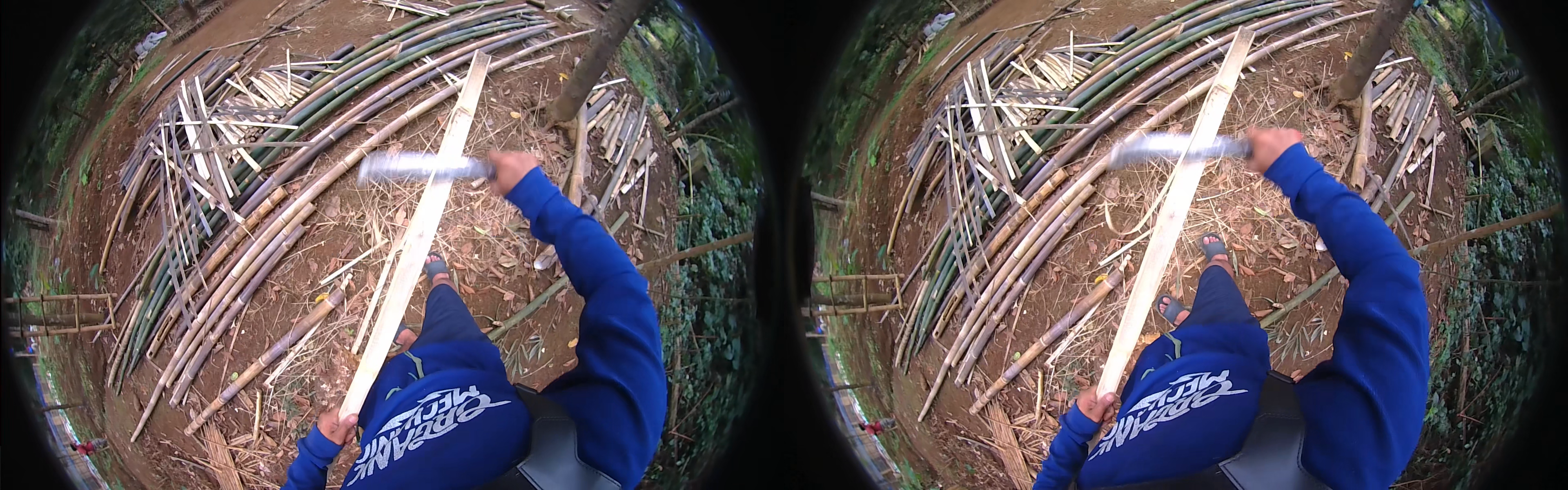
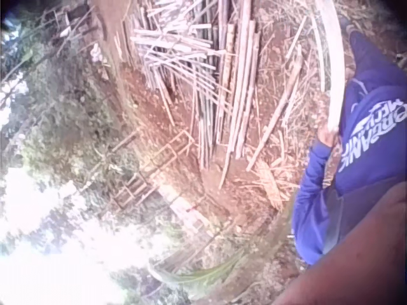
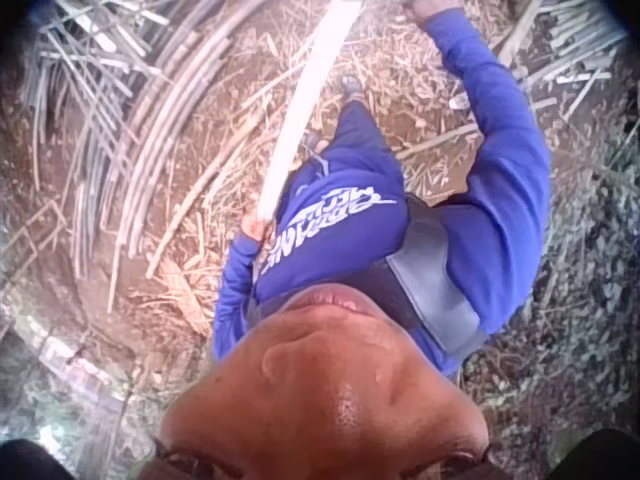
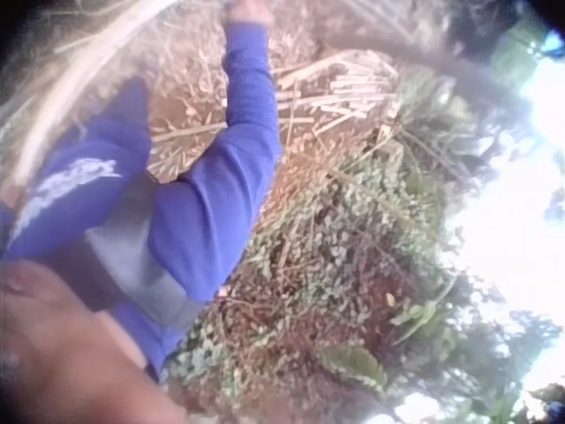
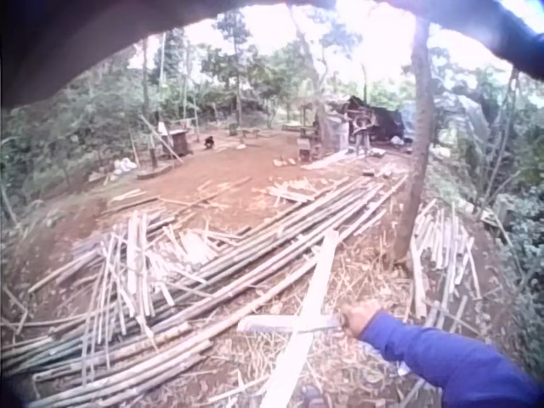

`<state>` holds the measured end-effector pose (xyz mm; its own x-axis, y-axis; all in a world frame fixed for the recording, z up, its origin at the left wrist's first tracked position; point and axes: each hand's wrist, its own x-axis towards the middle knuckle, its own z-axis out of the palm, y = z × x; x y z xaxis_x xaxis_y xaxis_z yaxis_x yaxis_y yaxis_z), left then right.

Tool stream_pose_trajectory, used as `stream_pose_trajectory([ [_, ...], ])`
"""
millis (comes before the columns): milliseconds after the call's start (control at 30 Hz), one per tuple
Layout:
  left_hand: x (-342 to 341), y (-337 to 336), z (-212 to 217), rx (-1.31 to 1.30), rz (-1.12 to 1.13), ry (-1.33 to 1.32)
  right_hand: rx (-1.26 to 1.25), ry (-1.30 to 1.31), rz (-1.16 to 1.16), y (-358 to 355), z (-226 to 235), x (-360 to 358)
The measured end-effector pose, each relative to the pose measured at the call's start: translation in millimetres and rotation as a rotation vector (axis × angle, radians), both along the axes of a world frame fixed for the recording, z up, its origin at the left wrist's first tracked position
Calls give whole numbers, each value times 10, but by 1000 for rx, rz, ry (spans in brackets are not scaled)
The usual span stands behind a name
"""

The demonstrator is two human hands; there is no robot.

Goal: The person uses a machete to split long bamboo poles into thin strips. They repeatedly strike the bamboo held against the ground, then separate the resulting strips and set them aside. The person handles multiple bamboo poles and accumulates a pile of split strips.

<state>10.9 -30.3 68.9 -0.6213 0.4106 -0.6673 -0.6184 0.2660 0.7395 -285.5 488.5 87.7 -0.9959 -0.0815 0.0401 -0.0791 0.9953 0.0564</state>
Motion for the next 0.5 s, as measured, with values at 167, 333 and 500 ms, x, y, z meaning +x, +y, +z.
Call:
stream_pose_trajectory([
  [167, -64, -17, -35, -34, 7, -6, -38, -64, -231, 47, 247, -125],
  [333, 135, -198, -79, -16, 34, -62, 64, -51, 168, -2, 270, 28],
  [500, 160, -297, -31, -27, -6, -92, -48, 142, -615, 1238, 317, -453],
])
